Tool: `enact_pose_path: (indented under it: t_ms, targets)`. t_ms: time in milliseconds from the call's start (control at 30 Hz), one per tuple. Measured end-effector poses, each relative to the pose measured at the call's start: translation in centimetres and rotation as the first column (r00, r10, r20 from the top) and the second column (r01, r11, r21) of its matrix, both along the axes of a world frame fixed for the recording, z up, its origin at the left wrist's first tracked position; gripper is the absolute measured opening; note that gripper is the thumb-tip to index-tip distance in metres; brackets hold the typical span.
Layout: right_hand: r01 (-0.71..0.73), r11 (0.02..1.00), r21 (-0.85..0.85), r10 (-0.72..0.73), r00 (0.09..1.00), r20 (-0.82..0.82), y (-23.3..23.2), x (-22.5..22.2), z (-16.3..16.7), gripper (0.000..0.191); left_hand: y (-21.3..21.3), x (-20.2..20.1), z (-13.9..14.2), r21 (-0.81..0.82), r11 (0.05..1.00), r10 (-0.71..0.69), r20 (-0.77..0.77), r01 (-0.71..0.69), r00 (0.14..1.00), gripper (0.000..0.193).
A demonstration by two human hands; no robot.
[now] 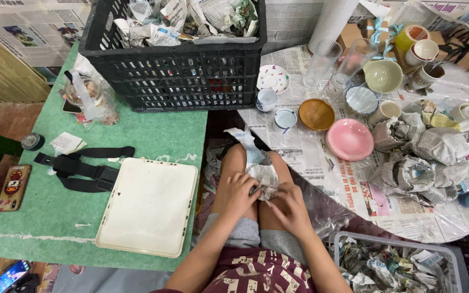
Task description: The person sits at a table and wraps various ceramic dishes, including bowls and plates, in newspaper. They fold the newspaper around each item and place the wrapped pieces into a nearby container.
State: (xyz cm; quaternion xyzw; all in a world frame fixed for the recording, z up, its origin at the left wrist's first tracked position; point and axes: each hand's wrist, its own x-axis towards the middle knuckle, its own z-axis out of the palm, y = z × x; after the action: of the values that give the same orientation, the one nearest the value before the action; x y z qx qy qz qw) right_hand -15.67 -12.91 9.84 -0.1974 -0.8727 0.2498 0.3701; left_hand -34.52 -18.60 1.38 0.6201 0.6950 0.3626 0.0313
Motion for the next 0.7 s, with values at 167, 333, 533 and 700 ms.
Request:
enact_pose_path:
  t_ms: [167, 333, 533, 700]
  targets:
    - [0.059, 0.989, 0.133, -0.077, 0.988, 0.131, -1.2, -0.3, 0.1, 0.033, 0.2, 0.4, 0.3, -0.003, 1.000, 0.031, 0.051, -0.031, 0.998, 0.018]
    - [0.115, 0.958, 0.263, -0.186, 0.946, 0.264, -1.7, -1.6, 0.4, 0.038, 0.1, -1.4, 0.9, -0.167, 0.978, -0.075, 0.283, 0.126, 0.956, 0.025]
    - [0.213, 0.936, 0.279, -0.287, 0.922, 0.259, -2.4, -2.5, -1.0, 0.034, 2.4, -4.3, 0.6, 0.142, 0.974, 0.143, 0.229, -0.179, 0.963, 0.078]
    - [0.279, 0.930, 0.240, -0.322, 0.933, 0.161, -1.7, -2.4, -2.8, 0.030, 6.8, -5.8, 2.1, -0.341, 0.938, 0.053, -0.009, -0.053, 0.999, 0.112]
